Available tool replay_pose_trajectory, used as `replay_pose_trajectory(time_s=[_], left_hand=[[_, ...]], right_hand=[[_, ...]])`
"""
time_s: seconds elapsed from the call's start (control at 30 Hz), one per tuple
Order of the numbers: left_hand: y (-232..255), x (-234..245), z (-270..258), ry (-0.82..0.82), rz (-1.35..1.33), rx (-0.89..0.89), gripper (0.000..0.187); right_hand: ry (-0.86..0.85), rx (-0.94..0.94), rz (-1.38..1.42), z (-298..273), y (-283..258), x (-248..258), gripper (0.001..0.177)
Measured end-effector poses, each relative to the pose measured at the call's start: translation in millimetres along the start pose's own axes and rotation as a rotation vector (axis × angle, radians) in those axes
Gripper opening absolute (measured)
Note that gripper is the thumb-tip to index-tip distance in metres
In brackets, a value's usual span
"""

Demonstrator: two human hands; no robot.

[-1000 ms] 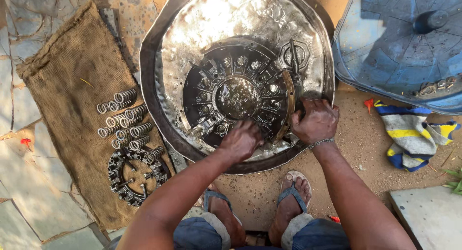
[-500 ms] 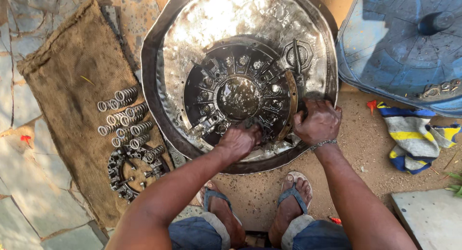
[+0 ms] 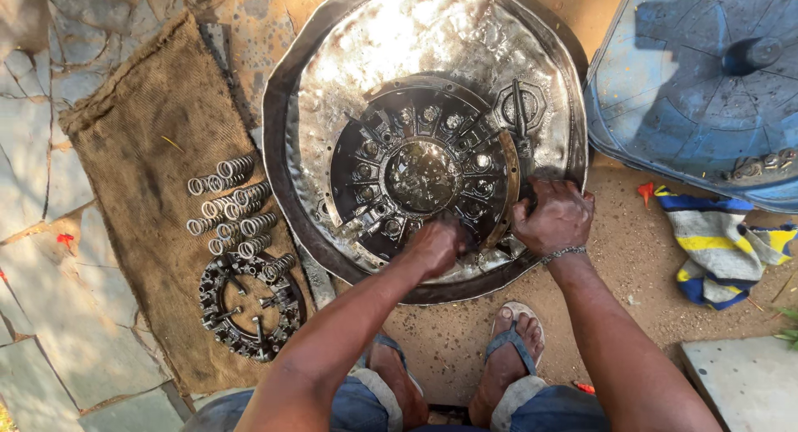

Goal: The person cleans various heavy clutch components by scrubbing them with a small brush in a pan of fluid.

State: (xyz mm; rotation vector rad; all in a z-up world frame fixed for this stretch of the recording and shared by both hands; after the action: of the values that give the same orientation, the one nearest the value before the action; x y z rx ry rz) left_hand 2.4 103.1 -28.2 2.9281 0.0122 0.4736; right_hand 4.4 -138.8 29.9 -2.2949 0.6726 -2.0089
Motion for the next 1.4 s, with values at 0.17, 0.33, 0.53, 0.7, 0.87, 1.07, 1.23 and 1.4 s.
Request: replay_pose_trajectory(time_s=[0.17,0.33,0.53,0.7,0.87,1.07,1.23,1.4], left_hand=[[-2.6,-4.7,-40.8,0.179,-0.499,-0.247,0.028],[-28.4,49.6,-115.7,0.245,0.208,-0.013,0.037],[21.9,25.6,-130.6,0.198,0.067,-0.018,0.041],[19.9,6.2,-126.1,0.137,0.031,-0.164,0.079],[-45.8,33.5,-125.7,0.028,0.393,-0.183,0.086],[0.7,-0.8,-131.0,0.013,0.041,-0.036,0.091],[25.8,-22.0,-109.6,0.489,0.007,-0.453,0.114],[18.3,-16.5,-90.5,0.16,-0.196,-0.03,0.083]], right_hand=[[0.015,0.045,0.039,-6.1,3.7,-9.3,0.043],[0.052,0.025,0.025,-4.4,-1.7,8.7,0.041],[0.102,0.06,0.036,-5.4,-2.1,8.9,0.038],[0.081,0.055,0.067,-6.7,3.0,-0.6,0.038],[0.099,0.061,0.019,-4.8,5.4,-7.1,0.037],[0.084,0.095,-0.067,-8.9,7.2,-13.8,0.039],[0.111,0.09,-0.016,-7.4,9.3,-14.6,0.033],[0.084,0.075,0.002,-11.1,2.9,-3.4,0.028]])
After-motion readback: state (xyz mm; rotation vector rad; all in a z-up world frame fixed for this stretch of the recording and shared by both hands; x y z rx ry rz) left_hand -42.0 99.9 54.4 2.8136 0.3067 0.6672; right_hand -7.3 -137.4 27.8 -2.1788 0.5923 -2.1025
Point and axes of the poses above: each hand's wrist, its own z-axis towards the middle knuckle, its own x-axis out of the back of the hand, y = z × x, the point moved 5 cm from there along z, towards the middle knuckle, and after that the axes turned 12 degrees about -z, right-handed, at the moved point
